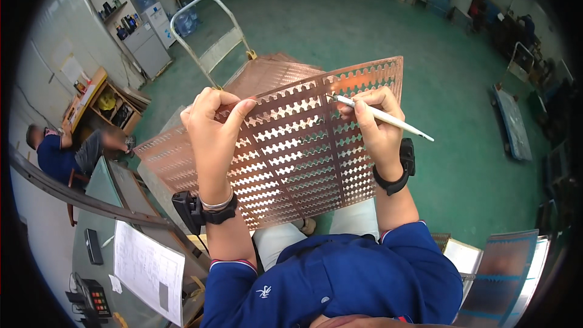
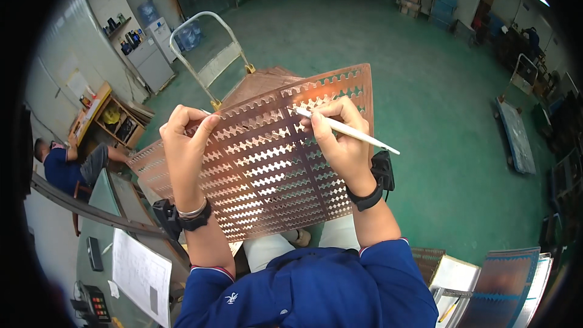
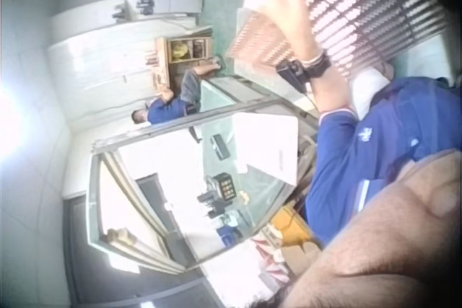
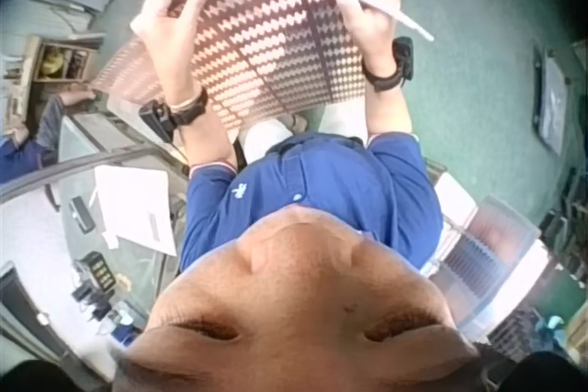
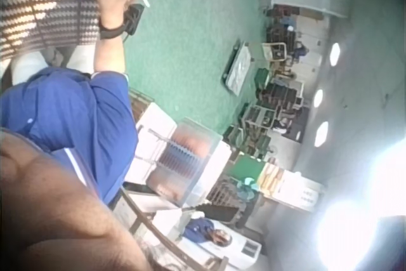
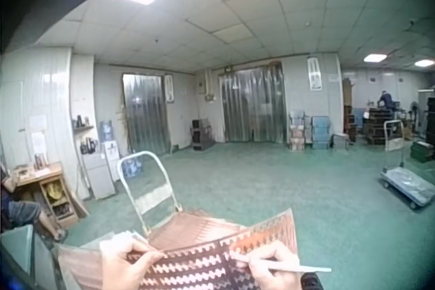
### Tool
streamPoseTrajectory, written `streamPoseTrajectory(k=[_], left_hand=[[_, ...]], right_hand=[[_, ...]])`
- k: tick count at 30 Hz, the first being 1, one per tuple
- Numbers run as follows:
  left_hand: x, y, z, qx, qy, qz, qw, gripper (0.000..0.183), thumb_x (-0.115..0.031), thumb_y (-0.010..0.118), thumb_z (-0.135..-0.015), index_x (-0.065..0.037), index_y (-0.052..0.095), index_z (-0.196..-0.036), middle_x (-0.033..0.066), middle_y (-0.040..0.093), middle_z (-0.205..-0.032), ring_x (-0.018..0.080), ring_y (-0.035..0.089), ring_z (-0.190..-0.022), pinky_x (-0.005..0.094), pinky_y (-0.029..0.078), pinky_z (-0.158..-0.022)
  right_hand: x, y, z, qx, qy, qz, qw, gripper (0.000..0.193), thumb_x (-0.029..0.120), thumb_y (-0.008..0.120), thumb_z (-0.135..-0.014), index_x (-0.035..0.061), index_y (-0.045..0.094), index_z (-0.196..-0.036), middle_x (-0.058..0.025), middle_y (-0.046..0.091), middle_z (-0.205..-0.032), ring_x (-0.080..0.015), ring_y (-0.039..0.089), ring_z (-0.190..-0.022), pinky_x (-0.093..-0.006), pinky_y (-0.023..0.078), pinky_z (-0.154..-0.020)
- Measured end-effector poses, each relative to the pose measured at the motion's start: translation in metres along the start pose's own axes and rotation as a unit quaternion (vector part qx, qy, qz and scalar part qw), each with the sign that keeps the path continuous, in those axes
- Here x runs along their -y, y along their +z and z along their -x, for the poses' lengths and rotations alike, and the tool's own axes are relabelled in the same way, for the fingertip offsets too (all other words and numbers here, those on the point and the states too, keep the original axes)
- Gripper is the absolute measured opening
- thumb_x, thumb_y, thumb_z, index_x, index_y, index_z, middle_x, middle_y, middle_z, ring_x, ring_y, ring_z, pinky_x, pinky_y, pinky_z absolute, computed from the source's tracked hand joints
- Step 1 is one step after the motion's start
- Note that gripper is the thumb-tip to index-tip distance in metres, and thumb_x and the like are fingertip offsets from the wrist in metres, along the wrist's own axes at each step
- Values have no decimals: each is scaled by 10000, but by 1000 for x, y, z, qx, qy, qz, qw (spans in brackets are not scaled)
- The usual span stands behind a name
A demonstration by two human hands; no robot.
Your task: Inspecting and cleaning copper-colored metal sheets using a small tool.
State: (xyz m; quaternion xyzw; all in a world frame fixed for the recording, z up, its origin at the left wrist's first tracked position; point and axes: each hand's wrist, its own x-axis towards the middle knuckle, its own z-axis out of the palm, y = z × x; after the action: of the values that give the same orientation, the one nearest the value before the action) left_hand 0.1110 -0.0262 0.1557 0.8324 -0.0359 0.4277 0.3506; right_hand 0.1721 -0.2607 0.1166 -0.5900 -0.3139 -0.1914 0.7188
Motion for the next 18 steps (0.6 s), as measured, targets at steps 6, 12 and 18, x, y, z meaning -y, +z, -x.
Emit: streamPoseTrajectory(k=[6,12,18], left_hand=[[-4,0,-3,1,3,-11,1000,130,-8,706,-723,37,589,-690,16,535,-642,45,482,-550,188,346,-497],[2,0,-2,0,7,-17,1000,136,-5,695,-729,41,574,-691,15,531,-645,43,476,-557,192,339,-498],[1,1,-3,2,15,-7,1000,145,-15,701,-732,40,573,-692,6,509,-642,37,421,-539,198,315,-484]], right_hand=[[-2,-3,2,-28,-3,-39,999,83,41,554,-845,-9,491,-823,-103,626,-765,-132,626,-715,-253,526,-654],[0,-7,6,1,-87,-29,996,116,-4,534,-829,-19,518,-943,-114,549,-936,-132,592,-772,-251,511,-684],[1,-13,5,-26,-111,5,993,130,32,536,-846,-17,538,-966,-104,559,-925,-133,590,-767,-248,499,-680]])
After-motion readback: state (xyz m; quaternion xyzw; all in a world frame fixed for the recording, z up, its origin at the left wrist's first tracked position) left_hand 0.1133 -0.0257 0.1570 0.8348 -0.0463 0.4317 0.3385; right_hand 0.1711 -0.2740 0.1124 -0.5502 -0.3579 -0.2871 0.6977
